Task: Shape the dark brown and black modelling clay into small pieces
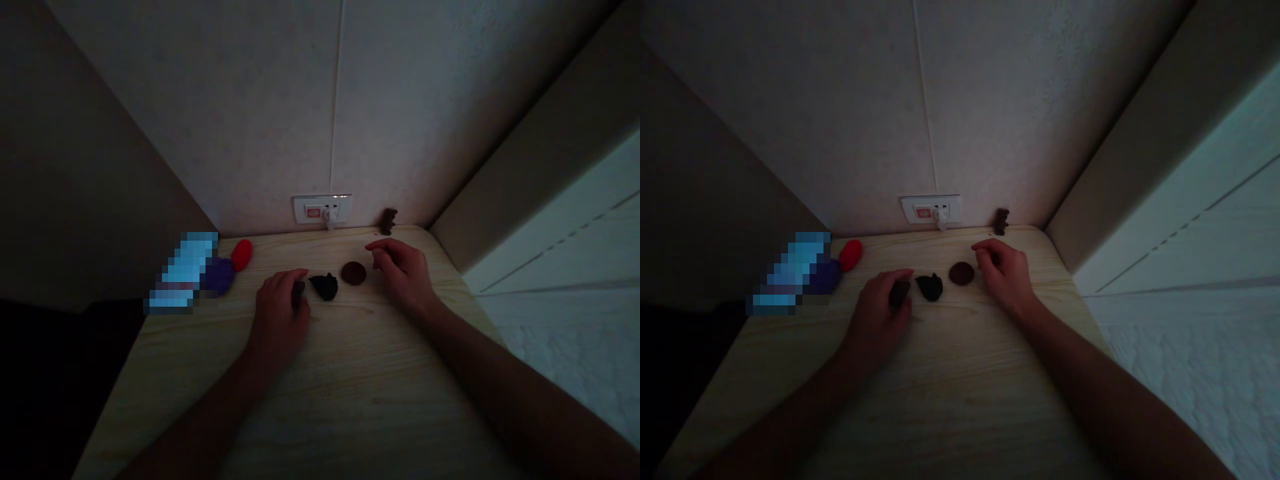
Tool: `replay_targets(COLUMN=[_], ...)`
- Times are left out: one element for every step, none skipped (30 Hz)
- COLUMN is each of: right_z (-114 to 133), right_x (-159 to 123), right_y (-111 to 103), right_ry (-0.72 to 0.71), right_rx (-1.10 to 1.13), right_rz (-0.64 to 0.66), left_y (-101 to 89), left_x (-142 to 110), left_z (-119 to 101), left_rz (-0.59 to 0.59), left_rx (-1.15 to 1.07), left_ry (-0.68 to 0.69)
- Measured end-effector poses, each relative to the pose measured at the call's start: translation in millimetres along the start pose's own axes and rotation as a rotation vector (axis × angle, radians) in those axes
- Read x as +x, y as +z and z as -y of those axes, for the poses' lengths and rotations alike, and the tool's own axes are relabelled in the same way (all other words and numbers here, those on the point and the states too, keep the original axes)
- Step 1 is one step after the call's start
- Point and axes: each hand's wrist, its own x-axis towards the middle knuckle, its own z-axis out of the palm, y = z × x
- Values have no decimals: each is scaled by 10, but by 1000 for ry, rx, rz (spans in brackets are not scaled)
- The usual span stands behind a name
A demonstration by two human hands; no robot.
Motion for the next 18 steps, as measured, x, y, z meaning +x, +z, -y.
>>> replay_targets(right_z=[16, 38, 63, 91, 120, 148, 174, 197, 217, 234, 247, 258, 267, 274, 280, 283, 285, 285], right_x=[-23, -47, -70, -91, -112, -132, -152, -173, -196, -220, -245, -271, -297, -321, -343, -363, -379, -391], right_y=[7, 13, 18, 22, 26, 30, 36, 45, 57, 74, 94, 119, 149, 183, 221, 261, 303, 344], right_ry=[-48, -105, -169, -238, -310, -378, -437, -485, -518, -537, -543, -541, -533, -522, -507, -492, -477, -459], right_rx=[-12, -34, -63, -92, -115, -132, -140, -141, -138, -136, -138, -147, -161, -183, -214, -253, -303, -358], right_rz=[-8, -12, -10, -2, 14, 40, 73, 107, 143, 176, 203, 229, 249, 261, 268, 270, 270, 274], left_y=[-3, -8, -13, -19, -23, -26, -27, -24, -20, -14, -6, 1, 8, 14, 18, 20, 21, 19], left_x=[1, 2, 4, 7, 9, 12, 15, 17, 19, 21, 21, 21, 19, 17, 15, 14, 13, 15], left_z=[3, 4, 3, 0, -4, -8, -12, -14, -14, -12, -7, 0, 8, 17, 25, 31, 34, 34], left_rz=[-11, -24, -39, -54, -66, -76, -84, -91, -97, -103, -110, -114, -117, -120, -121, -120, -119, -116], left_rx=[-24, -56, -91, -130, -175, -226, -282, -339, -396, -448, -489, -517, -533, -539, -533, -516, -489, -454], left_ry=[-11, -28, -51, -78, -107, -136, -163, -187, -206, -223, -236, -246, -252, -252, -248, -239, -229, -218])
